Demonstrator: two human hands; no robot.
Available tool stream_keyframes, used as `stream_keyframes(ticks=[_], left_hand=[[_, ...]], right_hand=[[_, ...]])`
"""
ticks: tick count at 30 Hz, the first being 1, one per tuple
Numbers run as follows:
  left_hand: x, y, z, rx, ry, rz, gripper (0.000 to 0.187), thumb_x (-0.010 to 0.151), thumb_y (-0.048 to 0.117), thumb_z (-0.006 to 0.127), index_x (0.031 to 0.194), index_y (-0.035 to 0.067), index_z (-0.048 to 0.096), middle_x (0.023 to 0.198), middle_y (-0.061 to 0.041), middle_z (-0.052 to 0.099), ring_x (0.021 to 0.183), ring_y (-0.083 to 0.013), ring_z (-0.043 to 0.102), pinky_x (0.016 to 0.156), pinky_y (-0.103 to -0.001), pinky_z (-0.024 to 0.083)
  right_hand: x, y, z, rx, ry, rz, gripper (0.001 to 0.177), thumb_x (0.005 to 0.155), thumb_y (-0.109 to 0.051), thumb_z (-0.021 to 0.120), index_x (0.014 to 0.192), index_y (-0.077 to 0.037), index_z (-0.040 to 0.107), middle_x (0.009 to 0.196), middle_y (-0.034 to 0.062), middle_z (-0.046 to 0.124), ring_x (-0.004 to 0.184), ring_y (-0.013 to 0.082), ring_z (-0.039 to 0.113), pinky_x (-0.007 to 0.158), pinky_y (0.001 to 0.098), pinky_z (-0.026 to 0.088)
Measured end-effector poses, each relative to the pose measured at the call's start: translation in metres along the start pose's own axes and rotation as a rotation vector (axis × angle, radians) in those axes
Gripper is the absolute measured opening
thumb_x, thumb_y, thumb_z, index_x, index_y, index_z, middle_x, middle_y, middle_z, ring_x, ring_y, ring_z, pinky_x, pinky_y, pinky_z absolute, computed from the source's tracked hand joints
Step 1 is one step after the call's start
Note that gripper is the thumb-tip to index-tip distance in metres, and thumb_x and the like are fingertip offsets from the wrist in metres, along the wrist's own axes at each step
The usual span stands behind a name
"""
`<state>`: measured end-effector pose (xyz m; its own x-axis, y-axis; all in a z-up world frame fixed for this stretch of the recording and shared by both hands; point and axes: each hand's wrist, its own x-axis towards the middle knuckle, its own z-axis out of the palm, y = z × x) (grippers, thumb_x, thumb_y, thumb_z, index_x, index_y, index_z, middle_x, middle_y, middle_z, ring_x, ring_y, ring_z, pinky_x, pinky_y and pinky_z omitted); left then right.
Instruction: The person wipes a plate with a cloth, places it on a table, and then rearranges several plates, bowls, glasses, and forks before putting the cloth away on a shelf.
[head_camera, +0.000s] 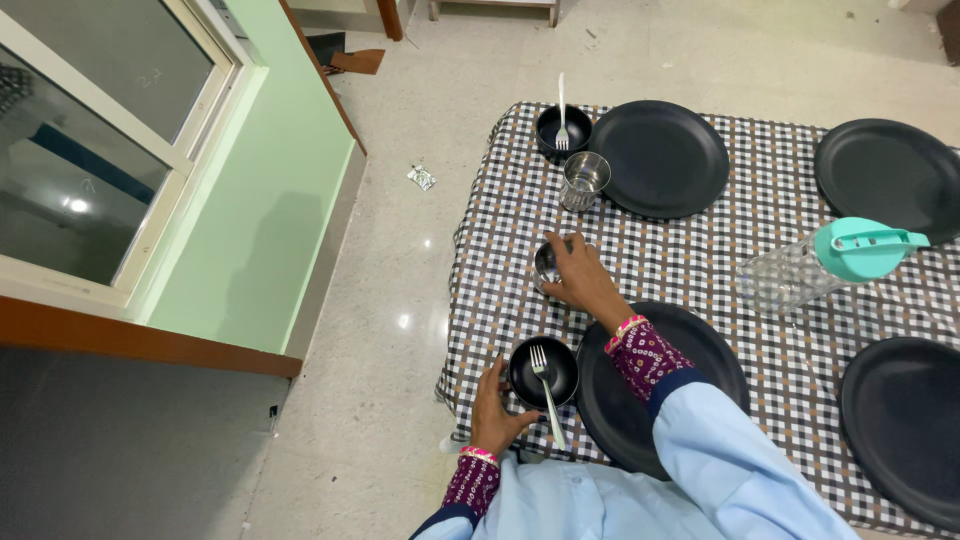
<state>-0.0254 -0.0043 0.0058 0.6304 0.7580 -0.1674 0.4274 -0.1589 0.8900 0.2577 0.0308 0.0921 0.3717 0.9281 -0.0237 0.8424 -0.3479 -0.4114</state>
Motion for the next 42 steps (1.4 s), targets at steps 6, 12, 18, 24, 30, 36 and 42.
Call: stream_keyframes(ticks=[6,12,18,24,30,36,42], left_hand=[[0.003,0.02,-0.006,0.062,-0.028,-0.006,0.122,0.052,0.012,0.1,0.154,0.015,0.034,0.138,-0.012,0.05,0.124,-0.028,0.058,0.105,-0.038,0.052],[0.004,0.027,-0.008,0.056,-0.016,0.004,0.121,0.051,0.011,0.1,0.154,0.017,0.037,0.135,-0.011,0.051,0.124,-0.0272,0.057,0.106,-0.036,0.052],[0.006,0.027,-0.007,0.069,-0.022,-0.021,0.121,0.05,0.013,0.1,0.154,0.018,0.037,0.135,-0.01,0.051,0.122,-0.0258,0.059,0.104,-0.036,0.053],[0.009,0.022,-0.004,0.076,-0.039,-0.032,0.121,0.051,0.014,0.101,0.154,0.017,0.036,0.137,-0.011,0.05,0.121,-0.0255,0.061,0.103,-0.036,0.054],[0.01,0.017,-0.003,0.073,-0.039,-0.017,0.123,0.051,0.016,0.101,0.155,0.016,0.036,0.135,-0.011,0.052,0.119,-0.0252,0.062,0.102,-0.036,0.055],[0.009,0.016,-0.002,0.074,-0.045,-0.01,0.123,0.052,0.015,0.101,0.156,0.017,0.034,0.134,-0.011,0.051,0.12,-0.0258,0.061,0.103,-0.036,0.054],[0.006,0.016,-0.002,0.084,-0.039,0.015,0.125,0.055,0.015,0.099,0.158,0.016,0.029,0.132,-0.013,0.053,0.119,-0.027,0.061,0.102,-0.036,0.054]], right_hand=[[-0.026,-0.007,-0.019,-0.023,-0.083,0.008,0.103,0.067,-0.03,0.09,0.152,-0.01,0.035,0.139,0.0277,0.045,0.122,0.0478,0.054,0.094,0.0526,0.053],[-0.049,-0.008,-0.023,-0.034,-0.076,-0.028,0.101,0.068,-0.027,0.09,0.151,-0.01,0.035,0.136,0.028,0.049,0.113,0.0462,0.06,0.093,0.0503,0.055],[-0.064,-0.013,-0.024,-0.033,-0.09,-0.03,0.1,0.064,-0.022,0.091,0.149,-0.009,0.039,0.135,0.0259,0.05,0.112,0.0441,0.06,0.093,0.0494,0.054],[-0.071,-0.013,-0.025,-0.056,-0.074,-0.051,0.101,0.064,-0.021,0.091,0.149,-0.007,0.039,0.133,0.0256,0.051,0.111,0.0422,0.06,0.094,0.0479,0.053],[-0.072,-0.011,-0.023,-0.066,-0.07,-0.058,0.1,0.064,-0.019,0.091,0.149,-0.007,0.04,0.134,0.0236,0.052,0.111,0.0401,0.061,0.095,0.0472,0.052],[-0.074,-0.011,-0.021,-0.065,-0.069,-0.057,0.099,0.063,-0.019,0.092,0.148,-0.008,0.041,0.136,0.0215,0.052,0.112,0.0393,0.06,0.096,0.0473,0.052],[-0.079,-0.011,-0.017,-0.062,-0.025,-0.062,0.097,0.066,-0.017,0.09,0.148,-0.01,0.04,0.141,0.0181,0.051,0.115,0.0386,0.06,0.098,0.0473,0.051]])
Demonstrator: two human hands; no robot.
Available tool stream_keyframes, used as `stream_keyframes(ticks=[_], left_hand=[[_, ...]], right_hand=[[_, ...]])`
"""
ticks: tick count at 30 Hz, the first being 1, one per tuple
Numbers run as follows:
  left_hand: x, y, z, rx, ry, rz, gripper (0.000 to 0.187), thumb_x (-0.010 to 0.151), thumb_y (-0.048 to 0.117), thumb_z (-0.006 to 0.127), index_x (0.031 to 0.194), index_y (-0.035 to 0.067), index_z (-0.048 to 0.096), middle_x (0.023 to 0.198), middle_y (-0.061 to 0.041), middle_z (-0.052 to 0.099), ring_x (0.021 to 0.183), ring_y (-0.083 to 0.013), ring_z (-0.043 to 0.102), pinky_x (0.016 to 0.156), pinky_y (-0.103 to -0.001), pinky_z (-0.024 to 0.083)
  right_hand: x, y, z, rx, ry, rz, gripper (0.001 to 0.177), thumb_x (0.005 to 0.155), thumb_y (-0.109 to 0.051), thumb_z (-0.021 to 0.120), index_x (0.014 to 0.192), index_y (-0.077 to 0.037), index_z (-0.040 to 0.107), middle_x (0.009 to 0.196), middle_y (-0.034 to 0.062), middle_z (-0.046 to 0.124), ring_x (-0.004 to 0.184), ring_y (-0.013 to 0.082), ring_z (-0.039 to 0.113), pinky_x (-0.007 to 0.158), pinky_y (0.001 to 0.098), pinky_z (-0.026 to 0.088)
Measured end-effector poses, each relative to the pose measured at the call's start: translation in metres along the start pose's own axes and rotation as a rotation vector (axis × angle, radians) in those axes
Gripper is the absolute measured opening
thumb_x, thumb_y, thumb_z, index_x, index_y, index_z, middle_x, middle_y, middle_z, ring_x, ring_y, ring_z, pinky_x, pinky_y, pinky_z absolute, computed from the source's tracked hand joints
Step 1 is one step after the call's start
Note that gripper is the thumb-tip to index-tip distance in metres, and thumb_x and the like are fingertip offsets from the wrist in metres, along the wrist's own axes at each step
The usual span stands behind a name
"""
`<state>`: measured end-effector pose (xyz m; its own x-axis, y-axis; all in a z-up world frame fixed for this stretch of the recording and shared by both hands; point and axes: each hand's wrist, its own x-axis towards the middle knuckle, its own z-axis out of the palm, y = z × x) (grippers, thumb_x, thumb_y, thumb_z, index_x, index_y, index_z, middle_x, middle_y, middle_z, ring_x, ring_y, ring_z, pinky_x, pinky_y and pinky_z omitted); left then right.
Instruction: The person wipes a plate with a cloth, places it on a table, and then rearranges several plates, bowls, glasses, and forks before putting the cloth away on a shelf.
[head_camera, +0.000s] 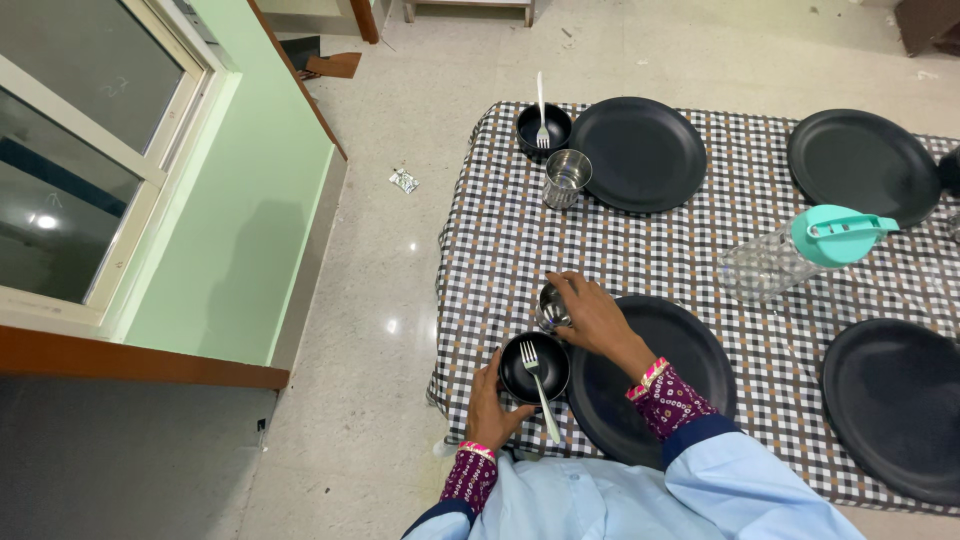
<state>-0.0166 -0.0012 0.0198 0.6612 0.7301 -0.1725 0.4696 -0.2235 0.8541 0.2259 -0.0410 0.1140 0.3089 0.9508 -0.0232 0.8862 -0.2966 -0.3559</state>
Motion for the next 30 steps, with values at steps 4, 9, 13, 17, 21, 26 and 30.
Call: stream_keyframes(ticks=[4,9,13,17,21,26,30], left_hand=[[-0.004,-0.004,0.0,0.019,0.002,0.043,0.124,0.06,0.017,0.098,0.159,0.014,0.024,0.133,-0.016,0.051,0.119,-0.0305,0.06,0.099,-0.039,0.054],[-0.014,-0.019,0.005,0.041,-0.003,0.065,0.12,0.066,0.022,0.095,0.16,0.013,0.021,0.133,-0.017,0.052,0.115,-0.0296,0.062,0.097,-0.039,0.054],[-0.023,-0.028,0.002,-0.025,-0.023,0.055,0.116,0.071,0.023,0.093,0.16,0.013,0.02,0.139,-0.016,0.05,0.115,-0.0269,0.063,0.096,-0.039,0.056],[-0.037,-0.033,-0.007,-0.026,-0.025,0.015,0.112,0.07,0.021,0.092,0.158,0.015,0.024,0.145,-0.017,0.045,0.113,-0.0263,0.063,0.096,-0.039,0.056],[-0.058,-0.048,-0.018,-0.038,-0.046,0.001,0.103,0.076,0.016,0.087,0.159,0.015,0.027,0.142,-0.015,0.048,0.112,-0.0246,0.065,0.095,-0.039,0.056],[-0.07,-0.062,-0.02,-0.012,-0.004,0.089,0.07,0.081,0.004,0.076,0.146,0.009,0.05,0.124,-0.011,0.063,0.098,-0.0194,0.072,0.094,-0.037,0.056],[-0.087,-0.033,-0.025,-0.332,0.059,0.01,0.026,0.094,0.003,0.063,0.117,0.004,0.074,0.101,-0.007,0.075,0.09,-0.0158,0.076,0.081,-0.033,0.062]], right_hand=[[-0.005,0.003,0.008,0.001,0.048,-0.022,0.098,0.066,-0.015,0.089,0.149,-0.009,0.037,0.148,0.0204,0.045,0.129,0.0405,0.051,0.106,0.049,0.045],[-0.018,0.003,0.015,0.007,0.087,-0.003,0.096,0.069,-0.015,0.087,0.151,-0.009,0.036,0.155,0.0198,0.039,0.14,0.0398,0.043,0.11,0.0497,0.042],[-0.033,-0.008,0.016,0.044,0.174,0.049,0.094,0.07,-0.018,0.087,0.148,-0.009,0.037,0.156,0.0236,0.034,0.141,0.0434,0.038,0.111,0.0508,0.04],[-0.065,-0.02,0.027,0.128,0.309,0.132,0.088,0.075,-0.018,0.084,0.149,-0.008,0.038,0.157,0.0234,0.034,0.142,0.0448,0.038,0.111,0.0511,0.041],[-0.116,-0.04,0.048,0.21,0.523,0.21,0.073,0.08,-0.017,0.08,0.145,-0.006,0.047,0.157,0.0203,0.041,0.142,0.0422,0.042,0.112,0.0508,0.041],[-0.177,-0.083,0.072,0.317,0.648,0.395,0.054,0.084,-0.013,0.074,0.134,-0.004,0.058,0.15,0.0194,0.051,0.137,0.0375,0.051,0.109,0.0467,0.044],[-0.222,-0.129,0.085,0.494,0.657,0.422,0.037,0.09,-0.004,0.067,0.127,-0.006,0.065,0.144,0.0134,0.063,0.135,0.0316,0.06,0.11,0.0414,0.047]])
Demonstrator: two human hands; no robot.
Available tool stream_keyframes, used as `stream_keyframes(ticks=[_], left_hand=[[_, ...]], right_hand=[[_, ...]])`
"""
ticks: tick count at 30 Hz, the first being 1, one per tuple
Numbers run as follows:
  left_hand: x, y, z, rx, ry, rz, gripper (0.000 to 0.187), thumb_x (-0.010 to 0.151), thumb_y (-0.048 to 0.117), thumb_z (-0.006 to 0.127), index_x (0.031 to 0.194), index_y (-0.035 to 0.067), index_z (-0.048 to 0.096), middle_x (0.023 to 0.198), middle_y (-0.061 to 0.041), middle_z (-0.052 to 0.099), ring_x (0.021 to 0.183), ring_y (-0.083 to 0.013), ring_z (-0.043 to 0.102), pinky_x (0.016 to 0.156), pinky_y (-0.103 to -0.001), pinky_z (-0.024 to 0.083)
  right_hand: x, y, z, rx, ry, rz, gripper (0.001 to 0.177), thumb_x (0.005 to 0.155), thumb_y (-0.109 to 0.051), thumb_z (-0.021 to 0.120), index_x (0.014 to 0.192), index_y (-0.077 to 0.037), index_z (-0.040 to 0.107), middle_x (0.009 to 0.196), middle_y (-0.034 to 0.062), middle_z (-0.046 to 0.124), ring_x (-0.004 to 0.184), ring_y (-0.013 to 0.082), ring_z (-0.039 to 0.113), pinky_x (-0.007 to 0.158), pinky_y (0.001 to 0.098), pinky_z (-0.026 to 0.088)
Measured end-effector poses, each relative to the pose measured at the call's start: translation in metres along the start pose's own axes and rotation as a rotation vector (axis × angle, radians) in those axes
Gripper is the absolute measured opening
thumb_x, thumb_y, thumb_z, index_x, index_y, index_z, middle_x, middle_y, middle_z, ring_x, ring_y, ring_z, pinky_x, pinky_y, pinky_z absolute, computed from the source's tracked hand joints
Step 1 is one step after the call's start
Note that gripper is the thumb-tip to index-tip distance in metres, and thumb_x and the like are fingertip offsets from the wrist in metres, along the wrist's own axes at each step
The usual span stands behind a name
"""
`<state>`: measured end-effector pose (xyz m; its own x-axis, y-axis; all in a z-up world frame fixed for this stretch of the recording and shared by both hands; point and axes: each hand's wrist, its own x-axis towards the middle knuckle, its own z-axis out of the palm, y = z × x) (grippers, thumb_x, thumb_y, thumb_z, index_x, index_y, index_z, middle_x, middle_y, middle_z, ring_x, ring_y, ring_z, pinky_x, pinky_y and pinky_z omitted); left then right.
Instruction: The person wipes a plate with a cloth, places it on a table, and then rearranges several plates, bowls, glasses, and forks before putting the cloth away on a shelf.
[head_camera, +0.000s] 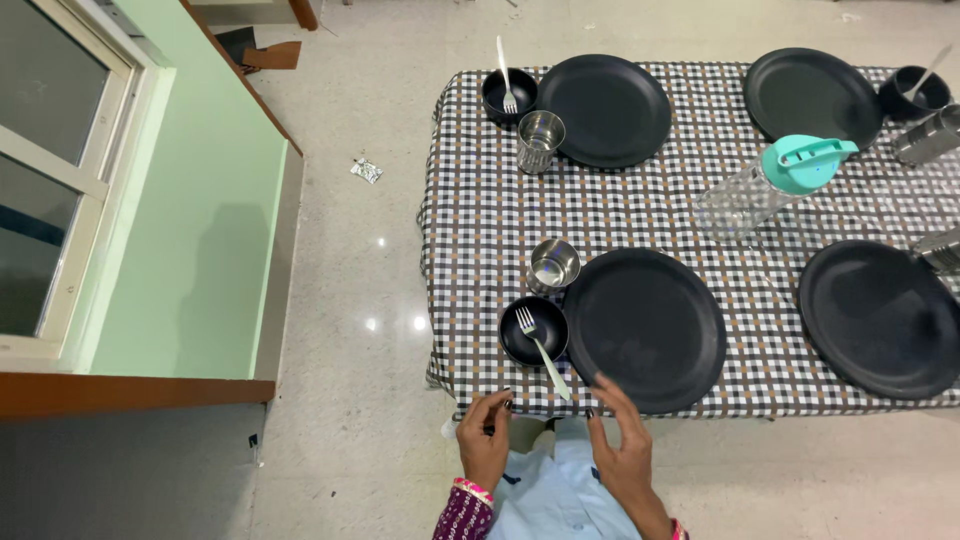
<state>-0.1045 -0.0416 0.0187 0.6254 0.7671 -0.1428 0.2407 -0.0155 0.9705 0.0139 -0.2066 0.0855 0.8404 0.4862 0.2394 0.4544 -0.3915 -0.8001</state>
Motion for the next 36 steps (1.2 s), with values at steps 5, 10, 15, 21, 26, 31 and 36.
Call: stream_keyframes(ticks=[5,10,15,21,26,31,36], left_hand=[[-0.011,0.089,0.019,-0.392,0.082,0.063,0.04,0.109,0.025,0.045,0.124,0.0,0.072,0.093,-0.016,0.079,0.09,-0.0216,0.075,0.086,-0.037,0.057],[-0.056,0.193,0.023,-0.622,-0.327,0.47,0.062,0.113,0.042,0.024,0.16,0.001,0.031,0.152,-0.029,0.053,0.144,-0.0368,0.054,0.126,-0.052,0.033],[-0.144,0.199,0.048,-0.452,-0.514,0.548,0.071,0.113,0.047,0.026,0.166,0.003,0.008,0.175,-0.029,0.011,0.166,-0.0395,0.012,0.133,-0.055,0.01],[-0.222,0.113,0.109,0.198,-0.403,0.866,0.045,0.119,0.028,0.047,0.159,0.01,0.037,0.171,-0.028,0.029,0.159,-0.0468,0.029,0.125,-0.059,0.03],[-0.225,0.096,0.084,0.37,-0.171,1.074,0.036,0.12,0.022,0.061,0.151,0.008,0.051,0.165,-0.021,0.048,0.157,-0.0467,0.042,0.126,-0.066,0.035],[-0.182,0.065,0.028,0.37,-0.328,0.862,0.039,0.101,0.032,0.063,0.136,0.017,0.056,0.146,-0.009,0.063,0.132,-0.0333,0.063,0.114,-0.059,0.04],[-0.159,0.025,0.042,2.404,0.177,-0.254,0.038,0.108,0.025,0.048,0.144,0.011,0.047,0.125,-0.008,0.076,0.1,-0.0267,0.074,0.093,-0.044,0.058]], right_hand=[[-0.036,-0.037,-0.015,0.227,-0.207,-0.182,0.041,0.096,-0.011,0.056,0.136,-0.006,0.064,0.148,0.0157,0.065,0.141,0.033,0.062,0.116,0.0437,0.047],[-0.066,-0.073,-0.018,0.383,-0.235,-0.422,0.08,0.109,-0.061,0.04,0.159,0.001,0.029,0.163,0.0342,0.029,0.154,0.0506,0.028,0.125,0.0607,0.021],[-0.068,-0.106,-0.081,0.603,-0.065,-0.428,0.083,0.105,-0.072,0.024,0.156,-0.008,0.032,0.172,0.0298,0.008,0.163,0.0463,0.003,0.131,0.0636,0.003],[-0.057,-0.101,-0.128,1.077,-0.025,-0.08,0.086,0.1,-0.072,0.034,0.158,-0.009,0.026,0.176,0.0244,0.006,0.162,0.0488,0.012,0.123,0.067,0.022],[-0.092,-0.073,-0.067,1.487,-0.159,0.169,0.09,0.093,-0.069,0.041,0.161,-0.013,0.02,0.171,0.0269,0.013,0.151,0.0549,0.024,0.111,0.0667,0.031],[-0.116,-0.087,-0.007,1.976,-0.758,0.016,0.101,0.092,-0.085,0.032,0.162,-0.016,0.008,0.163,0.0369,0.021,0.147,0.0547,0.037,0.121,0.0593,0.036],[-0.142,-0.114,0.054,1.612,-0.762,0.047,0.093,0.104,-0.073,0.037,0.161,-0.001,0.02,0.132,0.0357,0.062,0.118,0.0502,0.065,0.11,0.0622,0.047]])
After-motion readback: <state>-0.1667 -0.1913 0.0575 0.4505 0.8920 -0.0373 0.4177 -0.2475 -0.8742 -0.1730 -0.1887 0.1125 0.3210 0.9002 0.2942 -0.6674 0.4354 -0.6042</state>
